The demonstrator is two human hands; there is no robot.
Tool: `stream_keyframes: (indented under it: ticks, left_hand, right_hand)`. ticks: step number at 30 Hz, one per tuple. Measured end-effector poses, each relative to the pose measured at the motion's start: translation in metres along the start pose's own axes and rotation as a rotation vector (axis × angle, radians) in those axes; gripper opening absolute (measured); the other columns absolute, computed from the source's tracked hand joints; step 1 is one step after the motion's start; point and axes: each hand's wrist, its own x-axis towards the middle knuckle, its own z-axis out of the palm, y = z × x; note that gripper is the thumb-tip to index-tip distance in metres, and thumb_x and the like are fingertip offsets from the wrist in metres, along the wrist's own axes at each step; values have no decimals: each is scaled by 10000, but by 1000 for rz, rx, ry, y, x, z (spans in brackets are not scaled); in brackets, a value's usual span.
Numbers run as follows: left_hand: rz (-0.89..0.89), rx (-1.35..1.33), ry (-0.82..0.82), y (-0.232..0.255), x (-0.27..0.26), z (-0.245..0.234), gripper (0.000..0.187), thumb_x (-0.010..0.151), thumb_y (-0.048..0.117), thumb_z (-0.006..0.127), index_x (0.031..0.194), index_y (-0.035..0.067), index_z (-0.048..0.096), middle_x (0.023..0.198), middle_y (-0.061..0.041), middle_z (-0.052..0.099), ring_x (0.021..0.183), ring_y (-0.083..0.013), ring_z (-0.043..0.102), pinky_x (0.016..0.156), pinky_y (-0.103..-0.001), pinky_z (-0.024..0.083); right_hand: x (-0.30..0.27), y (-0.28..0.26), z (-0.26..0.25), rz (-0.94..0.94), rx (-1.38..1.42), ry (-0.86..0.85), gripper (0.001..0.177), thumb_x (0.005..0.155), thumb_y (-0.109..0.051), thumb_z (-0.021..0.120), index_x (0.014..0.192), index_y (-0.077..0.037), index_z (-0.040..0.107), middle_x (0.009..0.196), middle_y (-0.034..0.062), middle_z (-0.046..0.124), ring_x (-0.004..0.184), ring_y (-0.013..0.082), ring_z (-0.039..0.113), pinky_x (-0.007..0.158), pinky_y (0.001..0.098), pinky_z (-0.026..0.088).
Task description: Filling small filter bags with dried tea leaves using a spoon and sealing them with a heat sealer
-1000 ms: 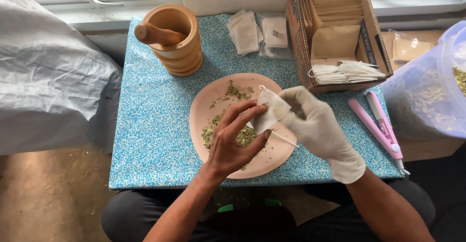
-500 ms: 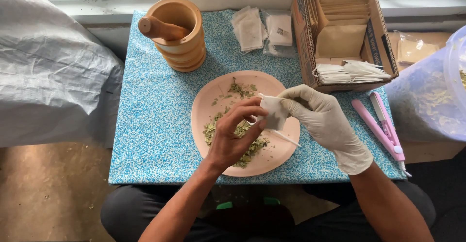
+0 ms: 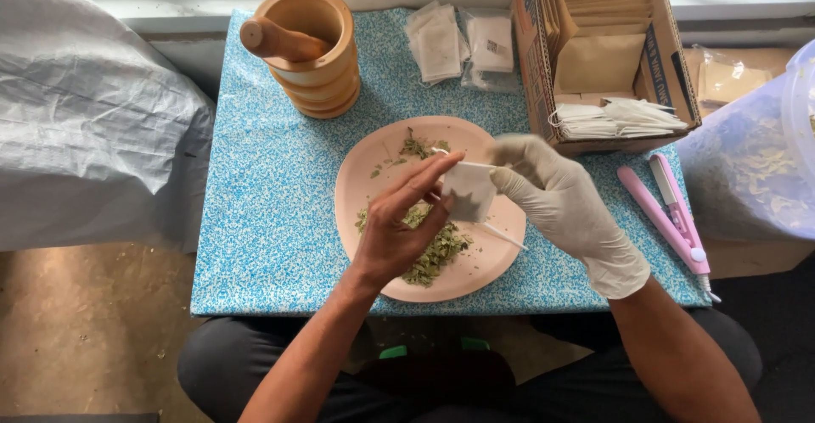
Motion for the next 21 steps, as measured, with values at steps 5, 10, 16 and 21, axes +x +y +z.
stream_keyframes:
  ticks: [5,10,16,21]
  left_hand:
    - [14,59,49,-20,3,-36,573,1060,-72,720,1591,134,661,1529,-132,735,1174,-223,777,972,-374,656]
    - [-88,-30,88,-14,3,-70,544,1098,4,710,1620,131,624,1548,-161,704,1162,-222,754,1028,-407,637]
    - [-145,-91,145,-10,1,-90,630,1070,64,823,1644,85,562,1567,-110,671,1212,-168,742,1083,-348,626]
    - [-180,-118,123,-9,1,-86,589,1078,-29,767,1627,61,571,1495,-142,710,1223,-196,740,1064,-366,665]
  right_hand:
    - [0,13,-22,-36,-467,-35,332,1067,-322,786,1368,-183,797,1162,96,835,1066,263,793,841,400,628]
    - [-11,31,5,-29,-1031,-245,368,1032,-463,746,1307,-225,805,1119,21,825,1110,262,760,918,424,645]
    - [-6,99,15,-245,-1270,-212,379,1110,-548,618,1184,-218,788,951,-4,690,985,247,719,811,377,649]
    - [11,112,-14,-531,-1424,18,147,1103,-497,675,1177,-398,754,896,-81,632,936,224,746,826,412,623]
